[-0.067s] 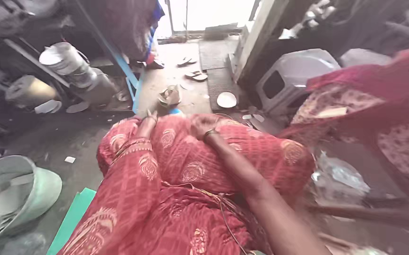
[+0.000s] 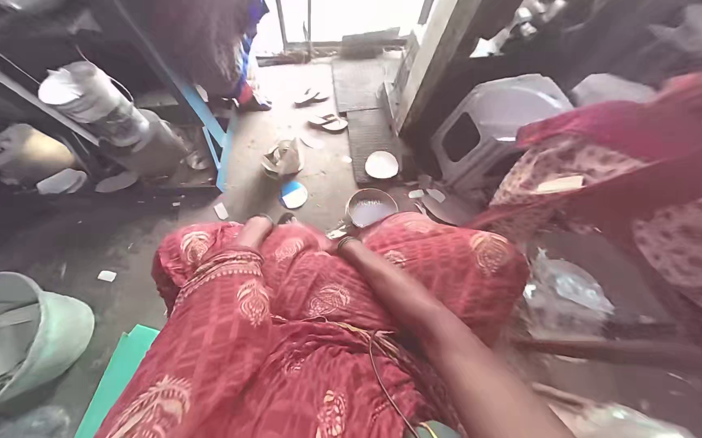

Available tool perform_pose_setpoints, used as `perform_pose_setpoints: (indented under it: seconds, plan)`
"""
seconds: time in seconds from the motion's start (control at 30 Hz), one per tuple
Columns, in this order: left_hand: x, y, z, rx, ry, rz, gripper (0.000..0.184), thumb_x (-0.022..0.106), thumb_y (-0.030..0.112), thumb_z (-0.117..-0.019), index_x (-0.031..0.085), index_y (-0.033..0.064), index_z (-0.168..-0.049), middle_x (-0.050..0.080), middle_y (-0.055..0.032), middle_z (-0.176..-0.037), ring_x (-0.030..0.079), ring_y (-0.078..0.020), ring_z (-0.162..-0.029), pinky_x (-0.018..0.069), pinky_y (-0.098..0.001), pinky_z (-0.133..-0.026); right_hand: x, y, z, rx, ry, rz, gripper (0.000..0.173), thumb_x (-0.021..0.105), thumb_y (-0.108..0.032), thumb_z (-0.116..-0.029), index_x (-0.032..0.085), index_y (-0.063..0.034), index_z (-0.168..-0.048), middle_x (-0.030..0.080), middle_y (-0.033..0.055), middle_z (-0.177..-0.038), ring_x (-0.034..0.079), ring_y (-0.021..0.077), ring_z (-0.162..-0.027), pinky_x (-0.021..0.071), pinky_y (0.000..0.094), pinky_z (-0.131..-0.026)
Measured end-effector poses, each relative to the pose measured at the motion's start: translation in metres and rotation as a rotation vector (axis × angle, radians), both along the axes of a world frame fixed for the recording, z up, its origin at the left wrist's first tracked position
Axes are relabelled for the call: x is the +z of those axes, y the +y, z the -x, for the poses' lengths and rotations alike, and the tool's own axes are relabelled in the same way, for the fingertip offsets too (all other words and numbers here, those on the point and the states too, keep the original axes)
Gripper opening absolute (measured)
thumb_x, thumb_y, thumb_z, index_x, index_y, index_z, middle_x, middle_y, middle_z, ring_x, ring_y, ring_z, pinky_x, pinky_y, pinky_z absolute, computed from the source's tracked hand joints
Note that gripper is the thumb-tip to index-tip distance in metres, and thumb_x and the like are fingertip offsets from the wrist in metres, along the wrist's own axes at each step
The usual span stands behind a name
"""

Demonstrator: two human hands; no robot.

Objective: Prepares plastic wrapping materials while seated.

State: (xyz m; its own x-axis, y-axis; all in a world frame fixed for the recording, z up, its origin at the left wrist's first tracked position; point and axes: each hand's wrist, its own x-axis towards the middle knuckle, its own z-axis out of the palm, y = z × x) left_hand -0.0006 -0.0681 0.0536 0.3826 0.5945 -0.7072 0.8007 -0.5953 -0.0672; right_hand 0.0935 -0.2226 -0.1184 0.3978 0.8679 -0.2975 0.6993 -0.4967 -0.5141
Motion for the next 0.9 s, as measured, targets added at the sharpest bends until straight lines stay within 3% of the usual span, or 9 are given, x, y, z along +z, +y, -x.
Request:
perform_pose_setpoints:
  seconds: [0.07, 0.17, 0.3, 0.47, 0.57, 0.63, 0.77, 0.87, 0.9]
  plan:
    - [0.005, -0.038, 0.005, -0.147, 0.156, 0.095, 0.045, 0.045, 0.026, -0.1104, 0.057, -0.0090, -0.136, 0.052, -0.0269, -0.147, 0.046, -0.0402, -0.142, 0.0331, -0.0539, -0.118, 0.055, -0.020, 0.034, 0.050, 0.215, 0.446, 0.041, 0.047, -0.024, -0.1079, 0.063, 0.0079, -0.127, 0.061, 0.0283, -0.134, 0.055, 0.0424, -0.131, 0.0414, 0.0603, -0.108]
    - [-0.039, -0.044, 0.022, -0.266, 0.071, 0.219, 0.043, 0.046, 0.026, -0.1098, 0.059, -0.0076, -0.132, 0.057, -0.0274, -0.140, 0.051, -0.0415, -0.136, 0.0380, -0.0570, -0.112, 0.118, -0.026, 0.056, 0.086, 0.260, 0.633, 0.038, 0.037, -0.011, -0.1109, 0.055, 0.0103, -0.137, 0.051, 0.0279, -0.148, 0.045, 0.0424, -0.141, 0.0296, 0.0610, -0.115]
    - [-0.140, -0.021, 0.032, -0.292, -0.082, 0.235, 0.039, 0.054, 0.029, -0.1035, 0.063, -0.0018, -0.126, 0.062, -0.0266, -0.130, 0.058, -0.0456, -0.125, 0.0449, -0.0682, -0.099, 0.083, -0.037, 0.046, 0.087, 0.231, 0.561, 0.033, 0.046, -0.014, -0.1077, 0.063, 0.0085, -0.125, 0.061, 0.0279, -0.134, 0.056, 0.0430, -0.130, 0.0414, 0.0607, -0.108]
    - [-0.082, -0.057, 0.008, -0.542, 0.037, 0.365, 0.035, 0.051, 0.018, -0.1075, 0.063, -0.0082, -0.126, 0.060, -0.0271, -0.136, 0.053, -0.0430, -0.133, 0.0395, -0.0613, -0.109, 0.061, -0.055, 0.049, -0.080, 0.254, 0.607, 0.035, 0.047, -0.016, -0.1076, 0.062, 0.0096, -0.126, 0.060, 0.0284, -0.135, 0.055, 0.0429, -0.131, 0.0416, 0.0593, -0.108]
    - [-0.101, -0.070, 0.007, -0.753, -0.011, 0.483, 0.031, 0.045, 0.009, -0.1078, 0.061, -0.0131, -0.124, 0.060, -0.0315, -0.133, 0.054, -0.0474, -0.130, 0.0398, -0.0645, -0.107, 0.094, -0.046, 0.046, -0.119, 0.300, 0.779, 0.045, 0.049, -0.030, -0.1075, 0.061, 0.0068, -0.130, 0.058, 0.0262, -0.139, 0.053, 0.0405, -0.134, 0.0411, 0.0587, -0.108]
    - [-0.116, -0.072, 0.013, -0.836, -0.093, 0.537, 0.030, 0.045, 0.007, -0.1068, 0.063, -0.0138, -0.120, 0.061, -0.0320, -0.129, 0.056, -0.0488, -0.127, 0.0410, -0.0657, -0.104, 0.049, -0.052, 0.024, -0.085, 0.243, 0.782, 0.052, 0.053, -0.047, -0.1024, 0.070, 0.0009, -0.117, 0.066, 0.0240, -0.126, 0.061, 0.0417, -0.123, 0.0454, 0.0646, -0.100]
    - [-0.092, -0.077, -0.002, -0.744, 0.026, 0.541, 0.033, 0.047, 0.013, -0.1080, 0.060, -0.0084, -0.129, 0.059, -0.0271, -0.137, 0.055, -0.0419, -0.132, 0.0423, -0.0599, -0.108, -0.058, -0.038, -0.070, 0.275, 0.166, 0.837, 0.041, 0.071, -0.043, -0.0896, 0.074, -0.0022, -0.093, 0.070, 0.0213, -0.096, 0.067, 0.0406, -0.092, 0.0495, 0.0682, -0.077]
    - [-0.077, -0.083, -0.015, -0.355, -0.052, 0.527, 0.038, 0.049, 0.015, -0.1079, 0.056, -0.0110, -0.134, 0.054, -0.0299, -0.142, 0.048, -0.0411, -0.137, 0.0340, -0.0541, -0.115, -0.010, -0.036, -0.138, 0.489, 0.323, 0.639, 0.041, 0.061, -0.027, -0.0995, 0.067, 0.0132, -0.102, 0.067, 0.0355, -0.094, 0.067, 0.0488, -0.078, 0.0516, 0.0619, -0.055]
    - [-0.088, -0.080, -0.017, -0.343, -0.083, 0.536, 0.039, 0.048, 0.016, -0.1078, 0.055, -0.0122, -0.134, 0.053, -0.0319, -0.141, 0.048, -0.0434, -0.136, 0.0333, -0.0560, -0.114, 0.038, -0.029, -0.122, 0.281, 0.206, 0.853, 0.041, 0.049, -0.026, -0.1085, 0.058, 0.0074, -0.129, 0.059, 0.0308, -0.130, 0.059, 0.0472, -0.118, 0.0462, 0.0646, -0.096]
